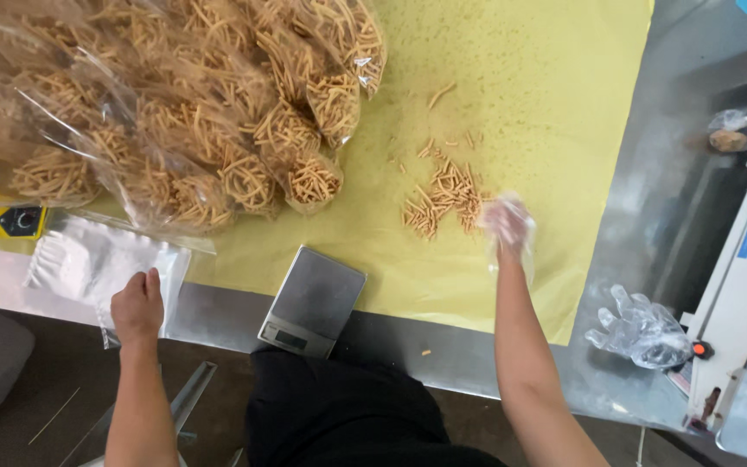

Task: The person scoops thin fried snack sticks from a large pile on a yellow mat into small clear plastic bags. Each filled bag is placed on a digital scale to check the weight, then set aside. The process repeats continuously with multiple bags being filled and weighed.

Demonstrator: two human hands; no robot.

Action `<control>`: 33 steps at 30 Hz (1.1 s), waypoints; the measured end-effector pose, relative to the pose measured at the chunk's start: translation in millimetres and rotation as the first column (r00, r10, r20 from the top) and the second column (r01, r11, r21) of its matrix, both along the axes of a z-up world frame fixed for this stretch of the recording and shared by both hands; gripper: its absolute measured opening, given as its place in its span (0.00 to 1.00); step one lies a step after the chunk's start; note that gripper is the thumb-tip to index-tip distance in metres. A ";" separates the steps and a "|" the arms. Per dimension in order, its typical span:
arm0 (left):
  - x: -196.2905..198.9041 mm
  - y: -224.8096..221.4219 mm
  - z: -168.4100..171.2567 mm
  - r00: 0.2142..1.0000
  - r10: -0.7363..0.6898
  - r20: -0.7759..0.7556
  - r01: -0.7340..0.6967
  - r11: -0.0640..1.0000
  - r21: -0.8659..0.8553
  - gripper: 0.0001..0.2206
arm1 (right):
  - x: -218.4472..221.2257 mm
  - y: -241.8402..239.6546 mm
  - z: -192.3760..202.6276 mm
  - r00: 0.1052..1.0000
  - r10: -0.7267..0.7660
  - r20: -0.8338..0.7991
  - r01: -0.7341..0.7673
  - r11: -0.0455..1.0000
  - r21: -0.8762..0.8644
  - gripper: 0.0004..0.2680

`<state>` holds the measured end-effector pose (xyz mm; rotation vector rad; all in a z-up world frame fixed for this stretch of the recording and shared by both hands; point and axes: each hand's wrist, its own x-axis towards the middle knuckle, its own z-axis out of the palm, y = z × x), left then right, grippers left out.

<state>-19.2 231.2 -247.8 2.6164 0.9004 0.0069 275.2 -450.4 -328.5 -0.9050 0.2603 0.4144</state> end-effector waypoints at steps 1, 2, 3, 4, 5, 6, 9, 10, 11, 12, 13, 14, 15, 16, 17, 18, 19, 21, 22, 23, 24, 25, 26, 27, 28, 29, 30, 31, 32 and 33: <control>-1.8 -0.7 5.5 0.999 -0.020 0.045 0.022 0.999 -0.048 0.16 | -9.7 -13.5 1.4 0.998 0.058 0.016 -0.059 0.882 0.468 0.13; -3.9 -0.8 14.2 0.995 -0.037 0.092 0.046 0.994 -0.094 0.15 | -21.0 -27.0 2.5 0.983 -0.142 0.117 0.095 0.937 0.336 0.14; -3.0 -0.1 25.5 0.989 -0.055 0.140 0.074 0.988 -0.137 0.14 | -30.2 -33.2 -0.9 0.897 -0.293 0.332 0.386 0.885 -0.262 0.15; -2.2 -3.6 38.2 0.990 -0.078 0.115 0.090 0.990 -0.105 0.13 | -38.4 -36.2 -5.6 0.859 -0.281 0.429 0.506 0.329 -0.798 0.15; 1.1 -9.4 51.7 0.990 -0.101 0.094 0.108 0.992 -0.072 0.13 | -41.6 -36.5 -11.0 0.856 -0.252 0.452 0.499 0.172 -0.849 0.16; 6.4 -15.8 66.0 0.990 -0.123 0.072 0.126 0.991 -0.040 0.12 | -42.8 -33.3 -16.7 0.852 -0.242 0.465 0.481 0.008 -0.877 0.17; 26.4 -43.4 106.1 0.987 -0.160 0.010 0.161 0.979 -0.124 0.08 | -32.7 2.8 -35.9 0.830 -0.174 0.530 0.532 -0.041 -0.846 0.20; 35.9 -54.8 114.2 0.980 -0.185 0.069 0.194 0.966 -0.171 0.06 | -25.2 19.1 -39.7 0.823 -0.139 0.550 0.552 -0.029 -0.833 0.21; 42.1 -65.5 122.7 0.971 -0.204 0.126 0.227 0.949 -0.216 0.05 | -18.1 37.5 -41.1 0.823 -0.080 0.562 0.565 0.021 -0.825 0.22; 48.2 -75.1 129.1 0.958 -0.220 0.182 0.262 0.930 -0.259 0.05 | -10.7 57.9 -40.3 0.823 -0.012 0.567 0.567 0.075 -0.821 0.23; 54.5 -85.8 131.7 0.974 -0.134 0.184 0.188 0.930 -0.317 0.07 | -2.6 77.5 -36.5 0.813 0.055 0.579 0.570 0.127 -0.812 0.24; 60.2 -96.3 131.9 0.983 -0.048 0.180 0.113 0.921 -0.373 0.09 | 4.2 95.8 -30.2 0.800 0.131 0.585 0.564 0.171 -0.808 0.25; 62.5 -104.9 132.4 0.985 0.040 0.167 0.037 0.902 -0.431 0.11 | 6.1 108.6 -20.6 0.777 0.205 0.595 0.558 0.214 -0.802 0.26; 65.4 -111.5 131.3 0.984 0.092 0.150 -0.014 0.891 -0.453 0.13 | 6.1 118.4 -9.1 0.747 0.278 0.604 0.552 0.247 -0.796 0.27; 70.3 -119.4 126.7 0.980 0.145 0.135 -0.063 0.876 -0.477 0.14 | 3.8 122.8 4.8 0.704 0.359 0.613 0.576 0.217 -0.788 0.28; 73.5 -124.4 124.3 0.973 0.196 0.119 -0.112 0.859 -0.500 0.16 | -3.3 126.4 18.8 0.656 0.431 0.620 0.611 0.180 -0.771 0.30; 77.3 -127.8 122.9 0.980 0.157 0.122 -0.077 0.865 -0.496 0.15 | -10.5 128.8 32.1 0.603 0.501 0.621 0.648 0.146 -0.747 0.33; 84.1 -136.0 121.0 0.989 0.078 0.125 -0.007 0.871 -0.491 0.13 | -31.2 131.1 52.9 0.493 0.636 0.594 0.720 0.086 -0.689 0.38; 87.2 -140.3 121.3 0.989 0.055 0.140 0.018 0.883 -0.469 0.11 | -47.3 131.3 60.6 0.526 0.646 0.553 0.695 0.049 -0.718 0.39; 91.4 -146.2 121.7 0.987 0.034 0.157 0.041 0.893 -0.447 0.09 | -60.9 130.0 66.0 0.555 0.656 0.511 0.669 0.012 -0.743 0.40; 95.9 -153.1 122.7 0.985 0.012 0.174 0.064 0.903 -0.425 0.07 | -67.4 129.3 67.3 0.583 0.665 0.467 0.643 -0.026 -0.765 0.41; 99.9 -161.0 124.6 0.990 0.017 0.138 0.044 0.903 -0.427 0.07 | -69.3 129.9 64.8 0.585 0.668 0.459 0.646 -0.042 -0.762 0.41; 104.7 -169.4 126.4 0.994 0.021 0.103 0.025 0.903 -0.429 0.07 | -67.2 130.7 60.4 0.588 0.672 0.451 0.649 -0.059 -0.759 0.41; 108.3 -176.3 130.5 0.998 0.025 0.066 0.005 0.905 -0.425 0.08 | -61.5 134.0 54.3 0.591 0.672 0.445 0.650 -0.071 -0.756 0.42; 111.3 -183.9 134.9 0.999 -0.004 0.045 0.022 0.910 -0.413 0.08 | -49.6 136.6 46.7 0.614 0.664 0.427 0.633 -0.091 -0.768 0.42; 115.2 -190.2 138.8 0.999 -0.037 0.025 0.044 0.915 -0.401 0.09 | -30.4 140.9 36.6 0.638 0.652 0.410 0.616 -0.113 -0.779 0.43; 118.9 -195.8 142.5 0.998 -0.070 0.004 0.066 0.919 -0.388 0.10 | -9.7 144.6 26.9 0.661 0.640 0.392 0.598 -0.134 -0.790 0.43; 122.8 -199.9 145.8 0.996 -0.084 0.017 0.084 0.918 -0.389 0.11 | 10.7 145.0 19.1 0.661 0.647 0.380 0.581 -0.121 -0.805 0.44; 125.6 -203.2 149.0 0.995 -0.099 0.030 0.102 0.916 -0.388 0.12 | 32.8 144.4 11.3 0.660 0.655 0.367 0.562 -0.107 -0.820 0.44; 127.2 -206.4 151.0 0.993 -0.112 0.042 0.120 0.913 -0.390 0.13 | 56.6 143.9 3.2 0.667 0.654 0.357 0.581 -0.157 -0.798 0.45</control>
